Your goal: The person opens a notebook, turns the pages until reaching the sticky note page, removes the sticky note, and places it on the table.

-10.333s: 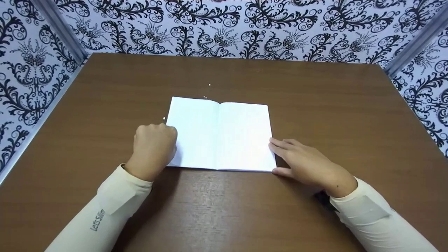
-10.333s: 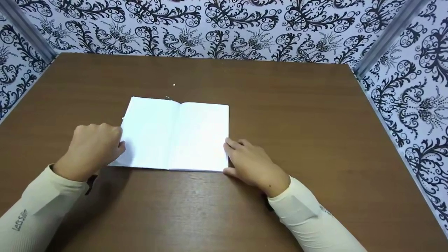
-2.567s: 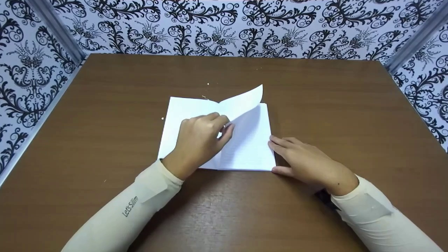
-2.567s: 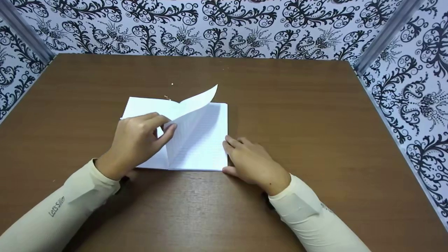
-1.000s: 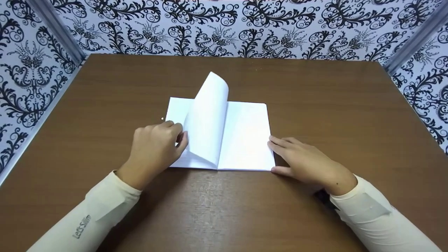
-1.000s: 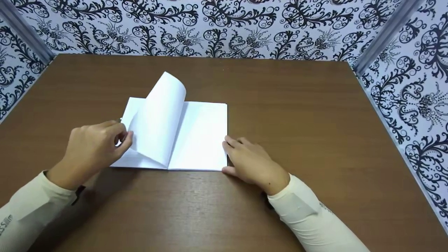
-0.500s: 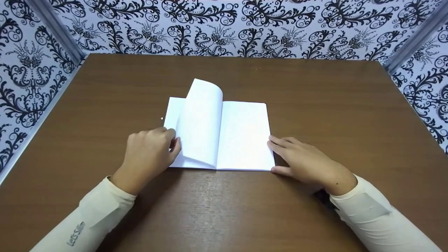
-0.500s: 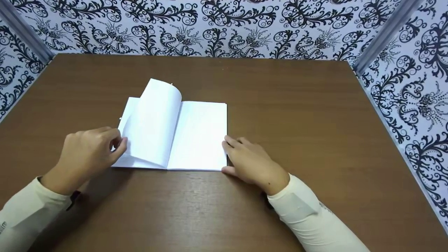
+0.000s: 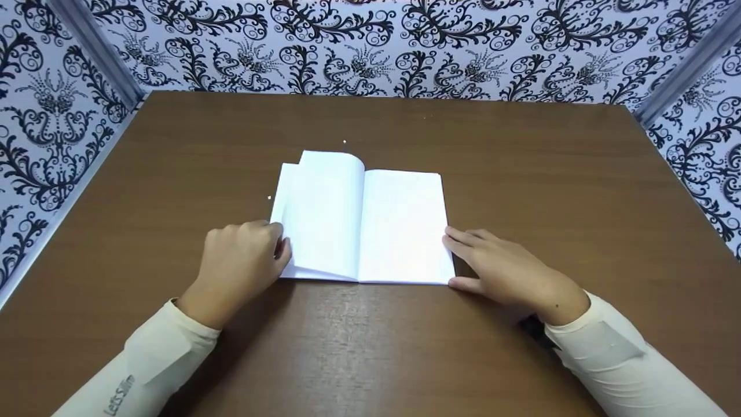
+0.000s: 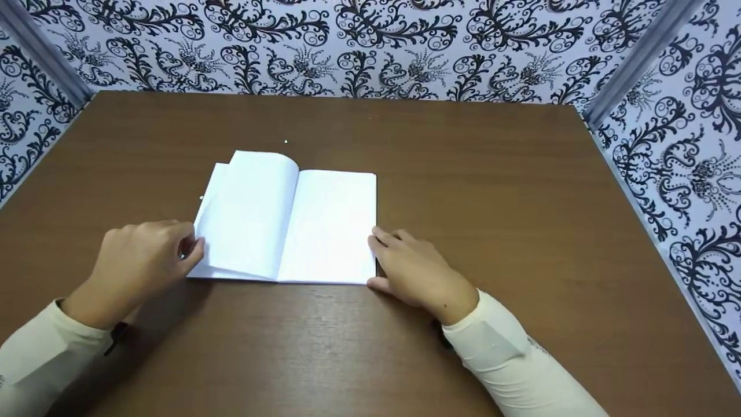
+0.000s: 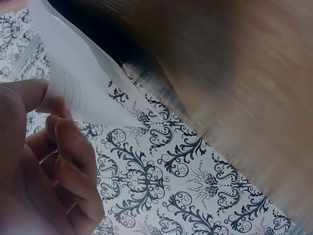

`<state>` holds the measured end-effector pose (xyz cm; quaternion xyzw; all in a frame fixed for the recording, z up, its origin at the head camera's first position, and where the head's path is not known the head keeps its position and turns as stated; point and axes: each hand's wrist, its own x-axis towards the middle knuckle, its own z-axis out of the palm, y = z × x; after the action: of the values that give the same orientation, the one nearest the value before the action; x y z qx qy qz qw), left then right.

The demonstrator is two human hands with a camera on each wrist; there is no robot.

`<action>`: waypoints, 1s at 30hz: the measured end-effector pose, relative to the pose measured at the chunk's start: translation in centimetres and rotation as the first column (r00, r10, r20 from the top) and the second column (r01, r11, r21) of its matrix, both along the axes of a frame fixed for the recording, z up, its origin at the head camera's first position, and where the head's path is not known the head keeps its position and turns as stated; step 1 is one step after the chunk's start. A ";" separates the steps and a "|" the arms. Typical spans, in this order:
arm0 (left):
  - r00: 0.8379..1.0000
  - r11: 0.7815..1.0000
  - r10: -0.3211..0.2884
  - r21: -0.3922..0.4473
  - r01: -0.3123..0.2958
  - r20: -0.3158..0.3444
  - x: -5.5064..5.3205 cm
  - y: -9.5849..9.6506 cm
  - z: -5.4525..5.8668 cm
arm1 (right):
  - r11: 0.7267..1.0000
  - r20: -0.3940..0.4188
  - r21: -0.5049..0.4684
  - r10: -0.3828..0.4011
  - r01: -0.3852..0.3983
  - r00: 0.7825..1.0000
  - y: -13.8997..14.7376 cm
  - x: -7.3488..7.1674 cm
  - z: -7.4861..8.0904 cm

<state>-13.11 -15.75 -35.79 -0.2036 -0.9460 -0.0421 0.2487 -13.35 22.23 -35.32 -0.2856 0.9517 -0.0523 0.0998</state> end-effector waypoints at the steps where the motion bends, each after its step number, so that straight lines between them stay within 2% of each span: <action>1: 1.000 1.000 0.003 -0.004 -0.003 0.003 0.1 0.0 0.0 | 1.000 0.001 0.001 0.000 0.000 1.000 0.0 0.0 0.0; 13: 0.997 0.998 0.044 -0.048 -0.040 0.068 0.4 -0.4 -0.2 | 1.000 0.004 0.001 -0.012 0.012 1.000 0.0 0.0 -0.1; 24: 0.992 0.994 0.058 -0.100 -0.047 0.115 0.5 -0.3 -0.3 | 1.000 -0.007 0.002 -0.004 0.004 1.000 0.0 -0.1 -0.3; 30: 0.992 0.989 0.052 -0.146 -0.035 0.115 0.4 0.0 -0.5 | 1.000 -0.009 0.005 -0.002 0.002 1.000 0.0 0.0 -0.2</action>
<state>-12.71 -15.73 -36.32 -0.1973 -0.9639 0.0195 0.1775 -13.37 22.26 -35.54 -0.2846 0.9526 -0.0489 0.0959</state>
